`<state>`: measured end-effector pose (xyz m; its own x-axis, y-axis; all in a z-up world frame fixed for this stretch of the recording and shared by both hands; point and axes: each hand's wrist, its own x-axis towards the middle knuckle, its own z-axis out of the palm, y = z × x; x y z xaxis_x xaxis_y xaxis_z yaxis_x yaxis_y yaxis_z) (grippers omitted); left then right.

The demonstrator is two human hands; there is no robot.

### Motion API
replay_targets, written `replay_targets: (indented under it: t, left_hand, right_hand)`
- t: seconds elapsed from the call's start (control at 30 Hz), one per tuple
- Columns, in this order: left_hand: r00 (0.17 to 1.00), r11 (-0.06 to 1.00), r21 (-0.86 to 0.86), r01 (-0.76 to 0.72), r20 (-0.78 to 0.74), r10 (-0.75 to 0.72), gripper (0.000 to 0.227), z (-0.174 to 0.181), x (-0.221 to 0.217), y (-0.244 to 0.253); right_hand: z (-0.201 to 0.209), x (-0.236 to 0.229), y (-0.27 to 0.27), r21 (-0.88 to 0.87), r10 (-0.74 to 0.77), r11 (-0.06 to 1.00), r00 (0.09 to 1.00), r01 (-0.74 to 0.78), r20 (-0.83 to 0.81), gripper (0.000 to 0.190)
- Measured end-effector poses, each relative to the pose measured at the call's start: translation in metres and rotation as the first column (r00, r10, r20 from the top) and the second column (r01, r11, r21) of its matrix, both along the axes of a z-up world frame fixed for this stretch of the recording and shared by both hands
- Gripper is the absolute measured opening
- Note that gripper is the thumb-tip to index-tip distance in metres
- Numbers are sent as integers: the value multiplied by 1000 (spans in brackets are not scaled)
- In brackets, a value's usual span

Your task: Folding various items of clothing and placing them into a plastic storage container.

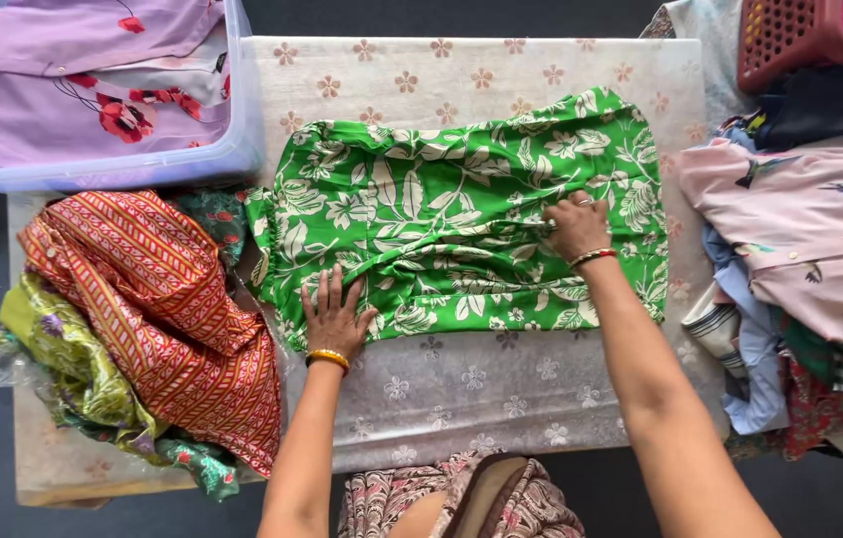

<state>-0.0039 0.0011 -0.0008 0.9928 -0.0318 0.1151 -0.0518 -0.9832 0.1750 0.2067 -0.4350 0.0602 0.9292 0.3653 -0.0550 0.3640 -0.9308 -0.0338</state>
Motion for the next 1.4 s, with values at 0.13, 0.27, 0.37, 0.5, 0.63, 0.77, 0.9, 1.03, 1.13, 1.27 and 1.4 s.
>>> replay_targets:
  t: [0.13,0.27,0.37,0.5,0.63,0.77,0.9,1.03,1.13,1.27,1.4]
  left_hand:
    - [997,999,-37,-21,74,23,53,-7,-17,9]
    - [994,994,-111,-26,100,38,34,-16,-19,10]
    - [968,918,-396,26,239,76,34,-11,-19,6]
    - [957,887,-462,-19,247,149,44,16,-17,1]
    - [973,906,-422,-41,190,133,41,28,-17,8]
    - [964,864,-476,-165,107,244,35,23,-27,23]
    - [958,881,-436,-184,121,260,23,23,-32,26]
    - [959,886,-418,-202,98,265,21,27,-31,28]
    - [966,909,-356,-219,49,252,27,34,-28,26]
    - [949,937,-327,-120,240,205,30,64,-7,-49]
    - [974,906,-370,207,164,-156,44,49,16,-130]
  right_hand:
    - [64,-19,-14,111,-13,994,952,-21,304,19]
    - [72,-68,-47,176,-34,983,906,-45,421,18]
    - [41,-98,-71,124,-67,992,913,18,403,20]
    - [0,-127,-86,27,-133,991,958,130,254,22]
    - [24,-138,-71,89,-140,989,945,119,296,20]
    - [16,-153,-87,135,-122,988,934,80,335,16]
    - [6,-165,-100,146,-104,987,946,61,308,14]
    - [11,-175,-90,155,-108,985,976,79,188,17]
    - [14,-179,-84,234,-137,967,980,101,144,23]
    - [26,-165,-39,366,-173,926,968,95,185,27]
    - [-6,-154,15,337,-45,941,990,-3,134,52]
